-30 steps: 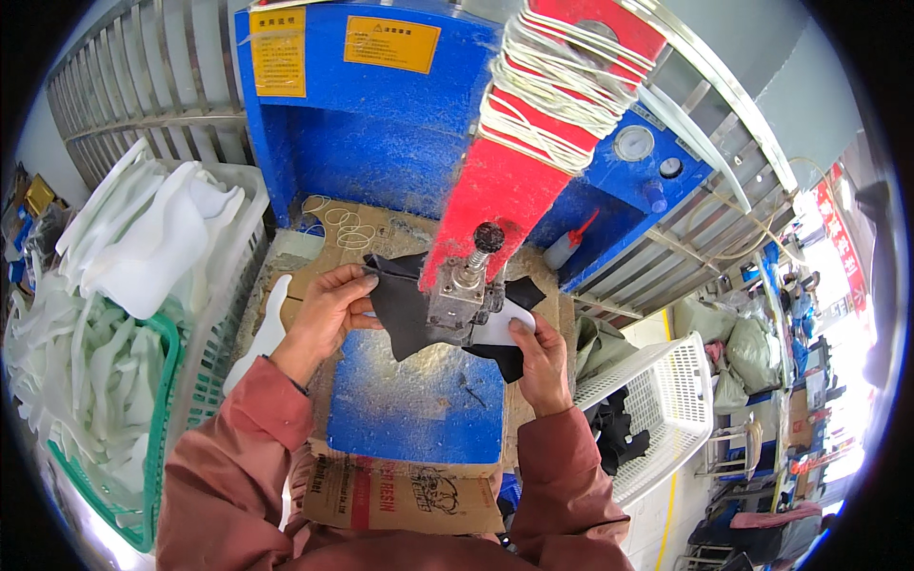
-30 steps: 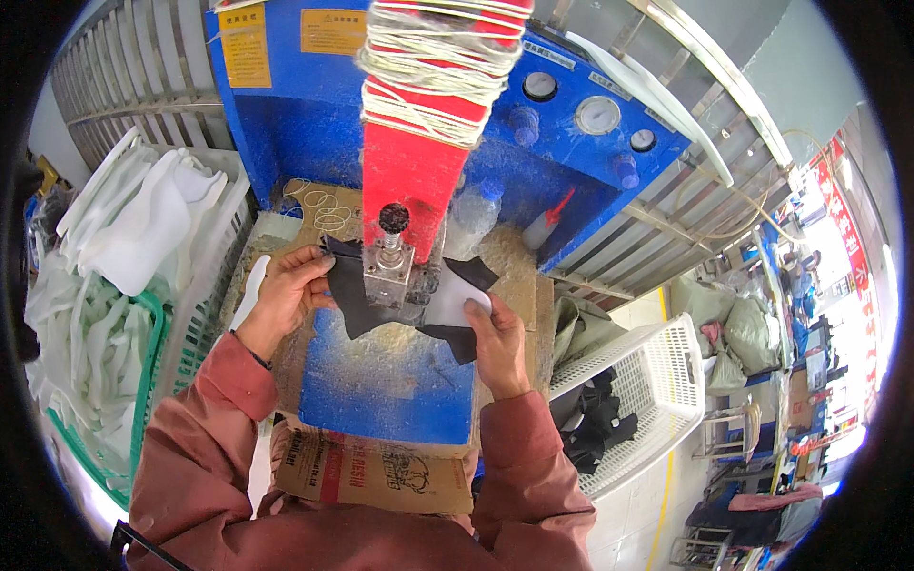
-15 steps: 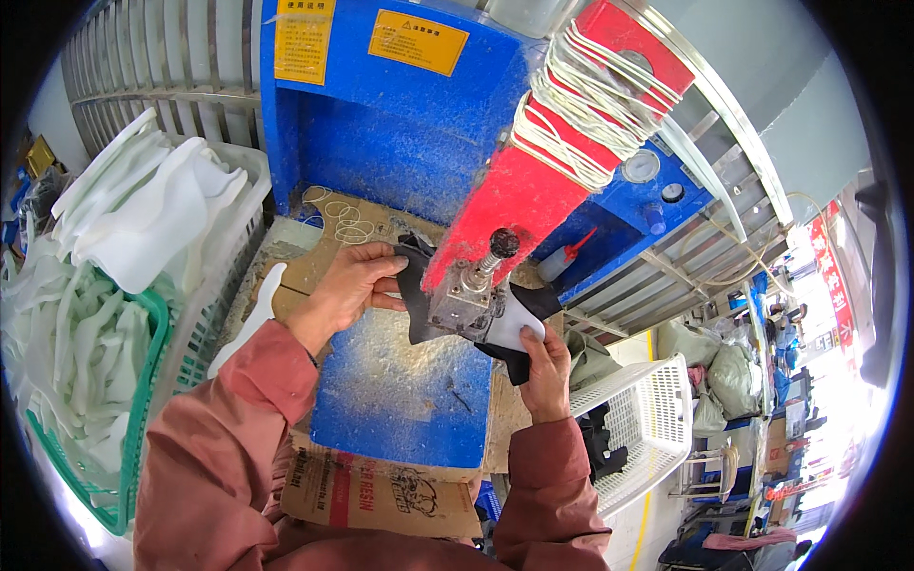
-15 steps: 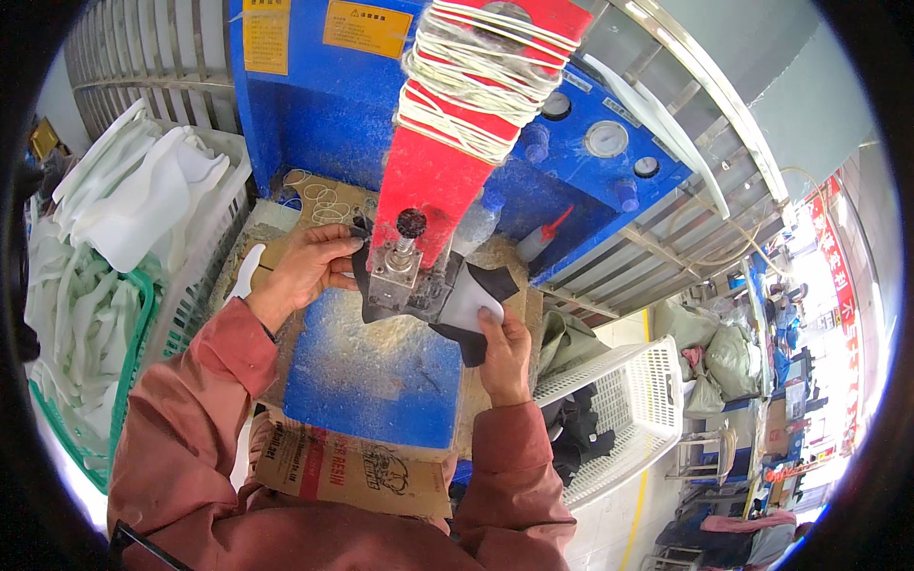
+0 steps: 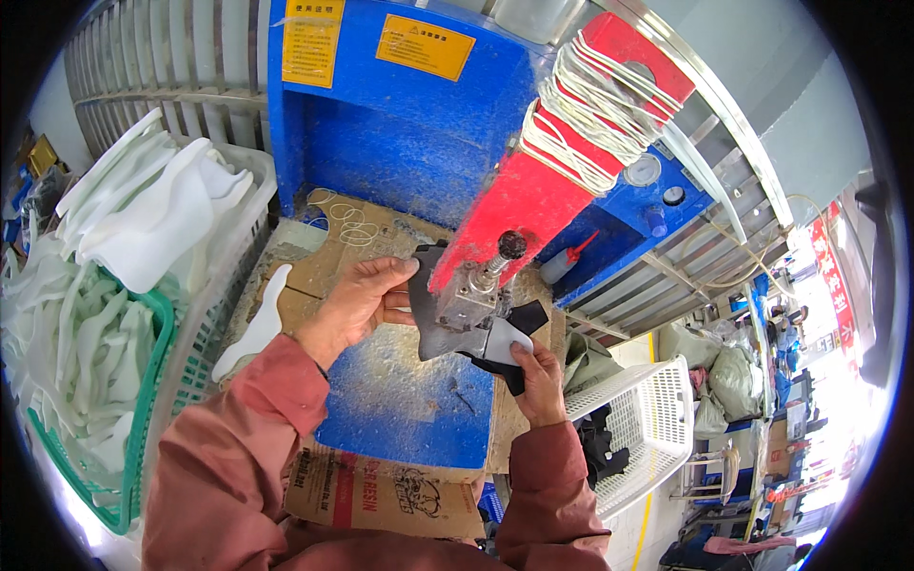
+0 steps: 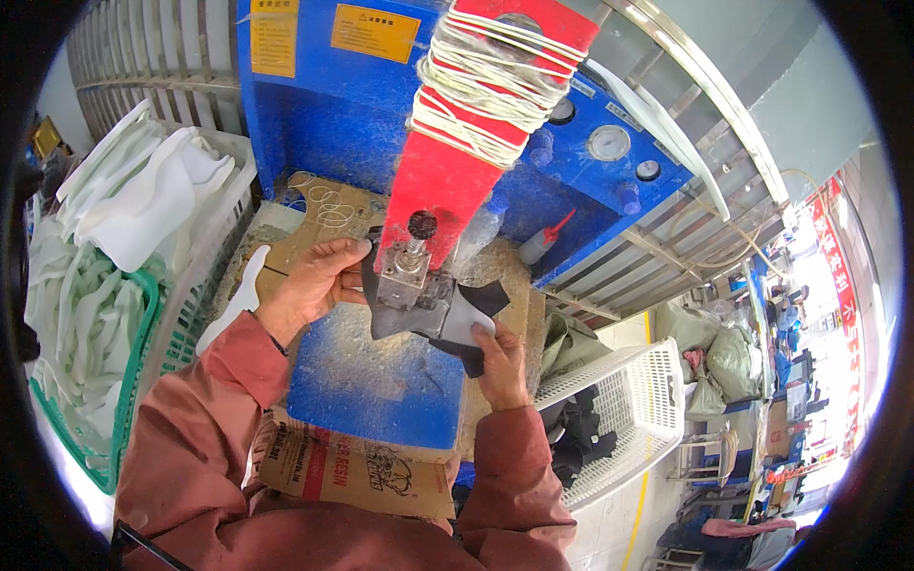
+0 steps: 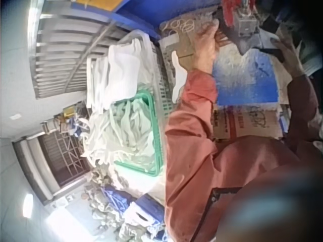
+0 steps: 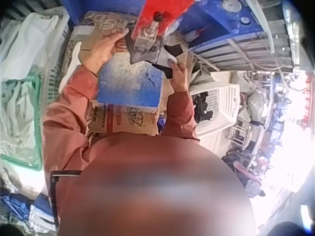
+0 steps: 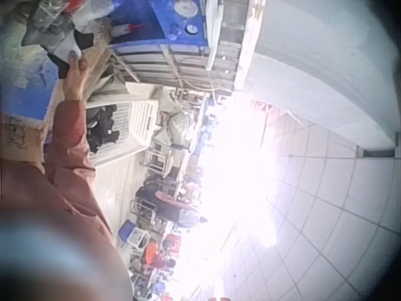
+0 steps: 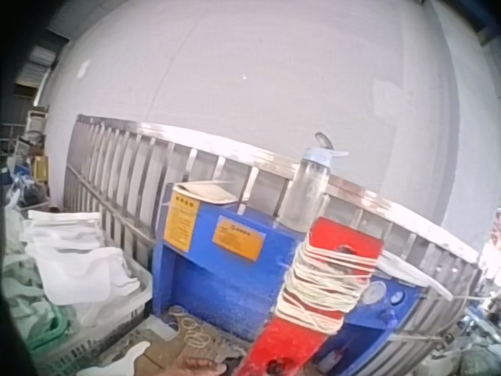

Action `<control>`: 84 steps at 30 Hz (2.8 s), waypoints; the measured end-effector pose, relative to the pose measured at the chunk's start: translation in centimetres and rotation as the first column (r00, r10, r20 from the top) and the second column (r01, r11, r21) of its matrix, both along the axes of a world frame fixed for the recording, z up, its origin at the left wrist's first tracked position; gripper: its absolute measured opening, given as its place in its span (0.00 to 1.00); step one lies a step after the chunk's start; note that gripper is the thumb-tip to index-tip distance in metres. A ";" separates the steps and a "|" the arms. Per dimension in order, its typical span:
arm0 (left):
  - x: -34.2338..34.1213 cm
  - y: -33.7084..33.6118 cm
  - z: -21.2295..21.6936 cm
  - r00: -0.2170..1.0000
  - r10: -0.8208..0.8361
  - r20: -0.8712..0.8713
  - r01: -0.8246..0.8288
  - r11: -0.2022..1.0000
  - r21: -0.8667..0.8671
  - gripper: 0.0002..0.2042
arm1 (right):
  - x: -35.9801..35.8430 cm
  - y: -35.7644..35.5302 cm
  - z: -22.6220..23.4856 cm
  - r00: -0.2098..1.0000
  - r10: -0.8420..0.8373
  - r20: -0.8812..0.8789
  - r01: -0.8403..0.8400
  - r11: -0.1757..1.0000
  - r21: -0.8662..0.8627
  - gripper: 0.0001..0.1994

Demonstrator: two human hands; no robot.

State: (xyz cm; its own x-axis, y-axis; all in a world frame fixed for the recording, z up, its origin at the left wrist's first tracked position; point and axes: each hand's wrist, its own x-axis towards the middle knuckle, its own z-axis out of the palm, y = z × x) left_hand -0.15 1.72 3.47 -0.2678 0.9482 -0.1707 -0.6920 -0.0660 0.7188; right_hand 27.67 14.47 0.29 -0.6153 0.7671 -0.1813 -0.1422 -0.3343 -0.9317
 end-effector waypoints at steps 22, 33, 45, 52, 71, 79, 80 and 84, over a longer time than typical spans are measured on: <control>1.5 -0.1 -2.6 0.983 0.013 0.181 0.011 0.991 -0.134 0.12 | 1.9 -1.2 -1.9 0.998 -0.010 0.054 0.018 0.989 -0.150 0.09; 4.1 -1.8 -2.1 0.985 -0.019 0.172 0.046 0.988 -0.151 0.13 | 4.1 -3.0 -2.2 0.998 -0.021 0.062 0.032 0.984 -0.176 0.08; 5.7 -3.7 -2.6 0.980 -0.025 0.195 0.055 0.987 -0.152 0.15 | 5.1 -4.5 -1.8 1.000 0.013 0.008 -0.011 0.983 -0.183 0.08; 6.5 -4.6 -2.8 0.979 0.010 0.205 0.032 0.980 -0.196 0.13 | 6.1 -4.7 -2.4 0.993 0.026 0.115 -0.009 0.989 -0.148 0.13; 7.4 -7.7 -4.3 0.962 0.058 0.265 -0.016 0.987 -0.158 0.09 | 6.4 -5.7 -2.6 0.994 0.039 0.105 -0.031 0.997 -0.077 0.12; 8.3 -8.9 -4.9 0.968 0.071 0.241 -0.026 0.982 -0.186 0.08 | 7.6 -6.5 -3.3 0.986 0.014 0.167 -0.021 0.999 0.044 0.12; 8.4 -8.8 -5.0 0.973 0.071 0.220 -0.029 0.981 -0.191 0.07 | 7.8 -6.4 -3.5 0.964 -0.022 0.264 0.001 0.997 0.077 0.13; 8.7 -9.2 -4.8 0.987 0.057 0.147 -0.021 0.972 -0.232 0.07 | 8.4 -7.1 -4.1 0.933 -0.074 0.353 0.016 0.986 0.166 0.15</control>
